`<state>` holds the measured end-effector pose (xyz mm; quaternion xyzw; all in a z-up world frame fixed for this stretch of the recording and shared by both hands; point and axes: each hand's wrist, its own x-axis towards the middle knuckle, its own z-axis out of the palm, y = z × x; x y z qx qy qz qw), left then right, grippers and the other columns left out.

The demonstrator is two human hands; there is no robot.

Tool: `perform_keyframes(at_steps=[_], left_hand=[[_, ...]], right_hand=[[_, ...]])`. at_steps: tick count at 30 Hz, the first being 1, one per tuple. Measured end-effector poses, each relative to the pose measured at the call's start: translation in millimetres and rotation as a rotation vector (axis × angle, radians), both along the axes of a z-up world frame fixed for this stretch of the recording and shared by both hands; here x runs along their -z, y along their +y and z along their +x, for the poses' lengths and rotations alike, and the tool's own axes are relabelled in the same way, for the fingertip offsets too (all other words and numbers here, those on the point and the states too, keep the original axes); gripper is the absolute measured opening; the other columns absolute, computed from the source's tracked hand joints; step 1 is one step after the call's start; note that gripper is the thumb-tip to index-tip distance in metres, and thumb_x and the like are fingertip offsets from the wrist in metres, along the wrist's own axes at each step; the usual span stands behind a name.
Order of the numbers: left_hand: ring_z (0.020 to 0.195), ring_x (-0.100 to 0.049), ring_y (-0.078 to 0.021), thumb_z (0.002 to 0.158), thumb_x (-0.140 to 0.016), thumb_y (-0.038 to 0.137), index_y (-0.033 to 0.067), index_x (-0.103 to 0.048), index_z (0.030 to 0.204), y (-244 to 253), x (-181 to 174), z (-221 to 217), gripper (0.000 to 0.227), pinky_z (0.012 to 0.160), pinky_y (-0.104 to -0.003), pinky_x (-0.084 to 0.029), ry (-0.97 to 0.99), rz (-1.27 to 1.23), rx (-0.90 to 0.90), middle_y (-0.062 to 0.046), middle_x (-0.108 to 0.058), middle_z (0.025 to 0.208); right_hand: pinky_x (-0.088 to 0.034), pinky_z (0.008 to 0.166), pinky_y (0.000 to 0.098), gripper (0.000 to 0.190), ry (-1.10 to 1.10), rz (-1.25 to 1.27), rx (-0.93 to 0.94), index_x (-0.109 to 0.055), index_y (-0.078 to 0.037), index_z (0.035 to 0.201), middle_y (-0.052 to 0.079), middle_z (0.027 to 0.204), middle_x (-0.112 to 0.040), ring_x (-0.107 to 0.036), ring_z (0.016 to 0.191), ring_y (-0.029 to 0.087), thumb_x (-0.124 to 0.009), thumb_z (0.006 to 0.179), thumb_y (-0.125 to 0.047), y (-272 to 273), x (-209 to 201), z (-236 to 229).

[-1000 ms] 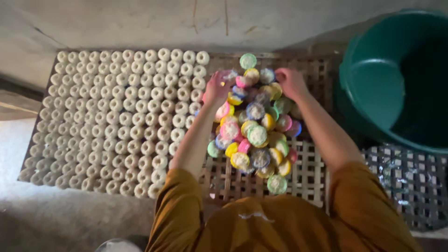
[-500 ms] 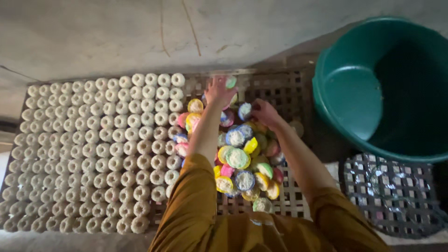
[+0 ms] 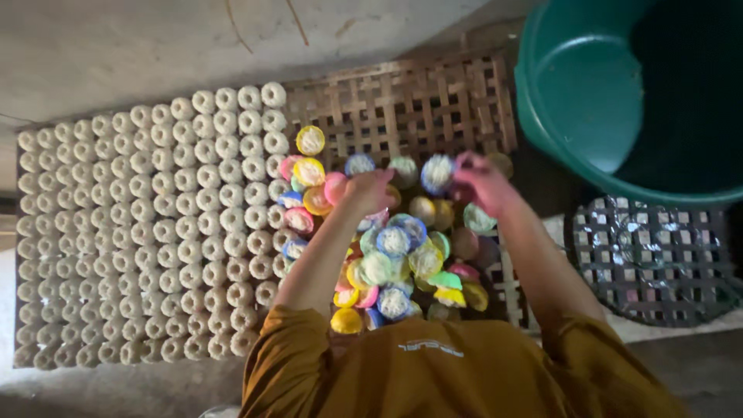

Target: The person scoops pink paste from a green bucket using a wooden tool and presses it into a cylindrical mold to form pink circular pieces. The finished pieces are placed into a basket alongside other colored circles. The person repeats this process multiple times.

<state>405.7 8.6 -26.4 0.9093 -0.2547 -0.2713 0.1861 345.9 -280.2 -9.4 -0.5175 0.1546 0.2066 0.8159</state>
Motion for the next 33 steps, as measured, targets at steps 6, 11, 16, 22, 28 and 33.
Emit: perform_keyframes(at_steps=[6, 11, 16, 22, 28, 33], left_hand=[[0.104, -0.070, -0.0350, 0.077, -0.084, 0.033, 0.0121, -0.064, 0.118, -1, -31, 6, 0.050, 0.087, -0.045, -0.055, -0.203, -0.441, -0.226, -0.016, -0.072, 0.114], [0.096, -0.076, -0.0223, 0.071, -0.090, 0.027, 0.0091, -0.065, 0.112, -5, -46, -2, 0.051, 0.085, -0.035, -0.058, -0.125, -0.747, -0.407, -0.008, -0.076, 0.103], [0.100, -0.074, -0.0211, 0.080, -0.087, 0.022, 0.0085, -0.067, 0.115, -7, -43, -19, 0.043, 0.088, -0.035, -0.058, -0.194, -0.793, -0.468, -0.007, -0.076, 0.106], [0.097, -0.071, -0.0178, 0.087, -0.082, 0.021, 0.0079, -0.068, 0.122, -24, -41, -18, 0.040, 0.086, -0.033, -0.059, 0.030, -0.989, -0.619, -0.004, -0.075, 0.106], [0.107, -0.067, -0.0145, 0.099, -0.061, 0.020, 0.0111, -0.062, 0.132, -53, -47, -6, 0.034, 0.088, -0.034, -0.061, 0.847, -1.414, -0.696, -0.003, -0.068, 0.118], [0.120, -0.063, -0.0132, 0.105, -0.056, 0.013, 0.0060, -0.059, 0.142, -78, -42, 16, 0.037, 0.106, -0.028, -0.051, 0.690, -1.467, -0.421, -0.004, -0.068, 0.130]], right_hand=[[-0.056, 0.081, 0.0334, 0.053, -0.932, -0.906, 0.330, -0.046, -0.004, 0.137, 0.012, 0.119, -0.063, -0.067, 0.098, 0.023, -0.075, 0.093, -0.004, 25, -28, 34], [-0.055, 0.092, 0.0422, 0.062, -1.048, -1.333, 0.238, -0.050, -0.005, 0.139, 0.020, 0.126, -0.063, -0.066, 0.110, 0.040, -0.081, 0.086, -0.007, 40, -68, 27], [-0.056, 0.094, 0.0424, 0.061, -1.084, -1.289, 0.203, -0.045, -0.005, 0.147, 0.021, 0.134, -0.062, -0.067, 0.110, 0.039, -0.079, 0.097, -0.008, 16, -89, 17], [-0.058, 0.067, 0.0275, 0.043, -0.986, -1.145, 0.218, -0.049, -0.008, 0.144, 0.015, 0.128, -0.061, -0.071, 0.091, 0.013, -0.070, 0.109, -0.023, -9, -105, 32], [-0.066, 0.092, 0.0291, 0.049, -1.201, -1.741, 0.651, -0.052, -0.014, 0.149, 0.017, 0.139, -0.053, -0.068, 0.121, 0.023, -0.058, 0.114, -0.047, -50, -138, 27], [-0.054, 0.072, 0.0264, 0.030, -0.258, -0.296, 0.038, -0.073, 0.002, 0.118, 0.006, 0.098, -0.072, -0.067, 0.080, 0.012, -0.077, 0.099, -0.021, -1, -86, 18]])
